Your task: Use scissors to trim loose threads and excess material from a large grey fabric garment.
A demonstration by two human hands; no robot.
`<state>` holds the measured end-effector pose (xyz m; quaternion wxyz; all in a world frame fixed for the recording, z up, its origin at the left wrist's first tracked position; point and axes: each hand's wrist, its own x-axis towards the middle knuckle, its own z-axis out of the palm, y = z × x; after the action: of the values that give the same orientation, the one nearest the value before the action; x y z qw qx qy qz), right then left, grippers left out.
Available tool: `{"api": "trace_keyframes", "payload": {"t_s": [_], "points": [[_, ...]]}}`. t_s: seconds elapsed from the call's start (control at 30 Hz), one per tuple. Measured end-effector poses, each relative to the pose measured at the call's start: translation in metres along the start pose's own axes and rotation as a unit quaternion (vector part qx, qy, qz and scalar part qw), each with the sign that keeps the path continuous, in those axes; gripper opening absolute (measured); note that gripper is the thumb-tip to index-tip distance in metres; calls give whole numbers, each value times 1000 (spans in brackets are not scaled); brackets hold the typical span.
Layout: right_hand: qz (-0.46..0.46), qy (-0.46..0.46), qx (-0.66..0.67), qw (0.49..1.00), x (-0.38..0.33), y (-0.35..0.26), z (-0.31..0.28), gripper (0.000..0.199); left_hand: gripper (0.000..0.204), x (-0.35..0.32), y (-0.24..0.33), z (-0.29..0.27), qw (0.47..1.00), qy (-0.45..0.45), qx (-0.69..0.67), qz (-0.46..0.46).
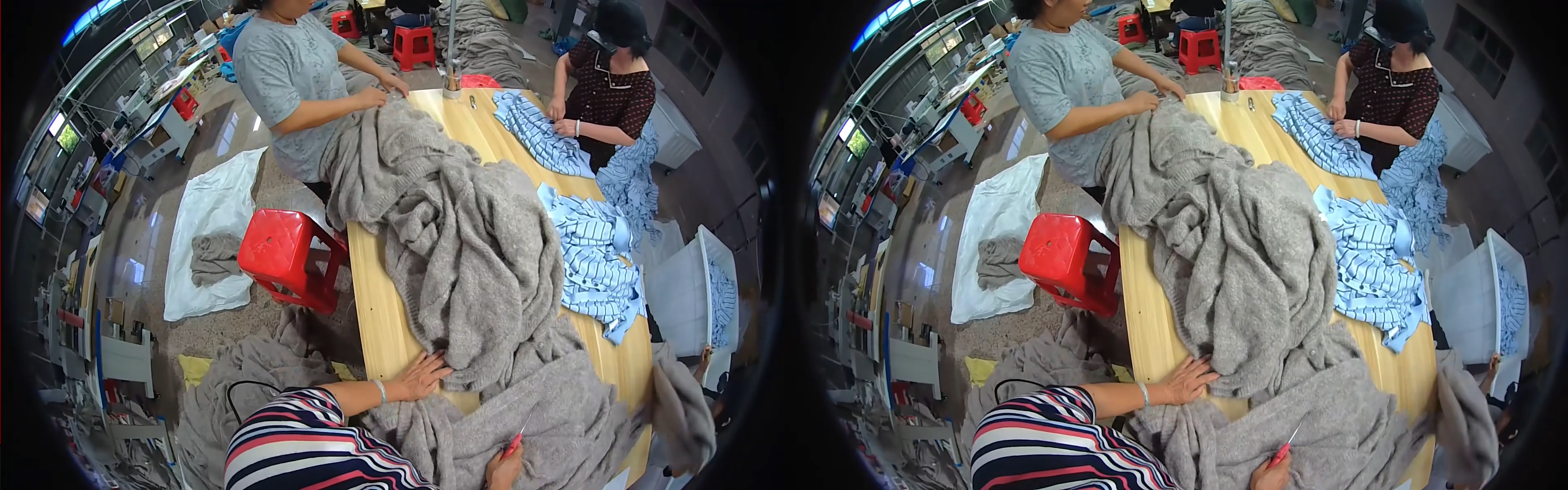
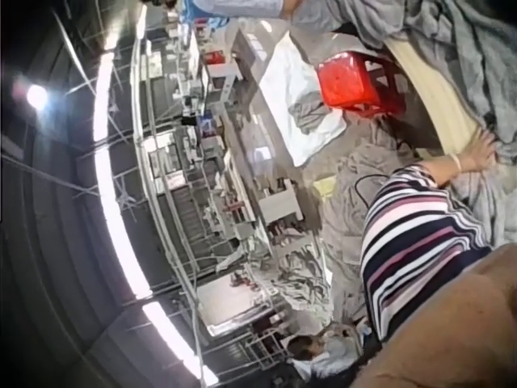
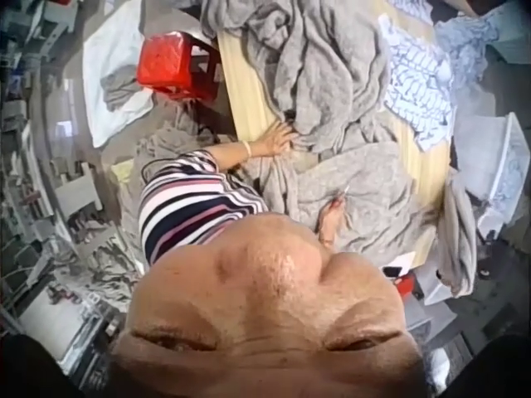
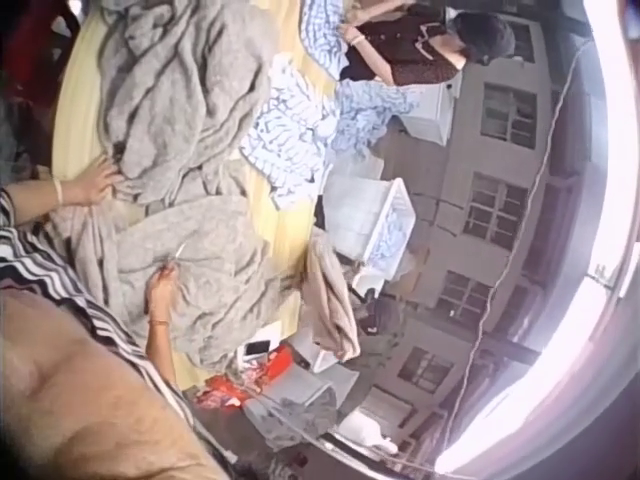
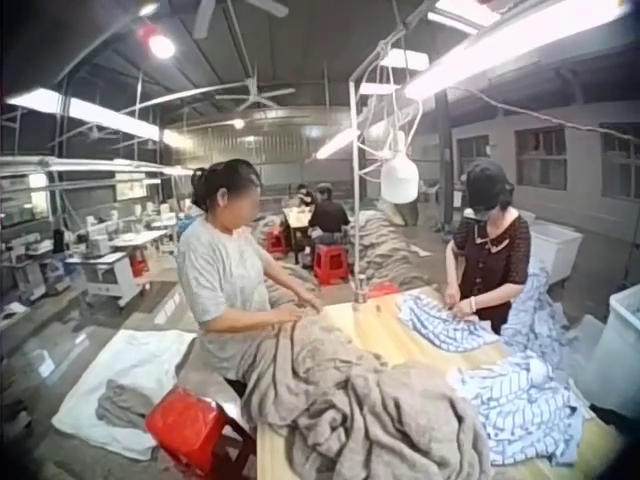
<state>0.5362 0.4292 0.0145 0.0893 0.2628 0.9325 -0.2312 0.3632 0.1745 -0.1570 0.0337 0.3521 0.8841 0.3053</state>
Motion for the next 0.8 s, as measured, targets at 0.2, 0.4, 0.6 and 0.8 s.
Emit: {"api": "trace_keyframes", "payload": {"t_s": [0.2, 0.4, 0.6, 0.8], "points": [[-55, 39, -57, 996, 5, 2, 14, 39, 55, 1, 7, -10, 1000, -20, -10, 4], [80, 64, -55, 993, 13, 24, 40, 49, 54, 3, 8, -8, 998, -66, -19, -8], [97, 74, -20, 992, 18, 23, 44, 50, 55, 7, -4, -7, 999, -33, -13, 35], [95, 73, -20, 993, 16, 31, 44, 50, 63, 42, -35, -134, 987, -94, -106, -69]]}}
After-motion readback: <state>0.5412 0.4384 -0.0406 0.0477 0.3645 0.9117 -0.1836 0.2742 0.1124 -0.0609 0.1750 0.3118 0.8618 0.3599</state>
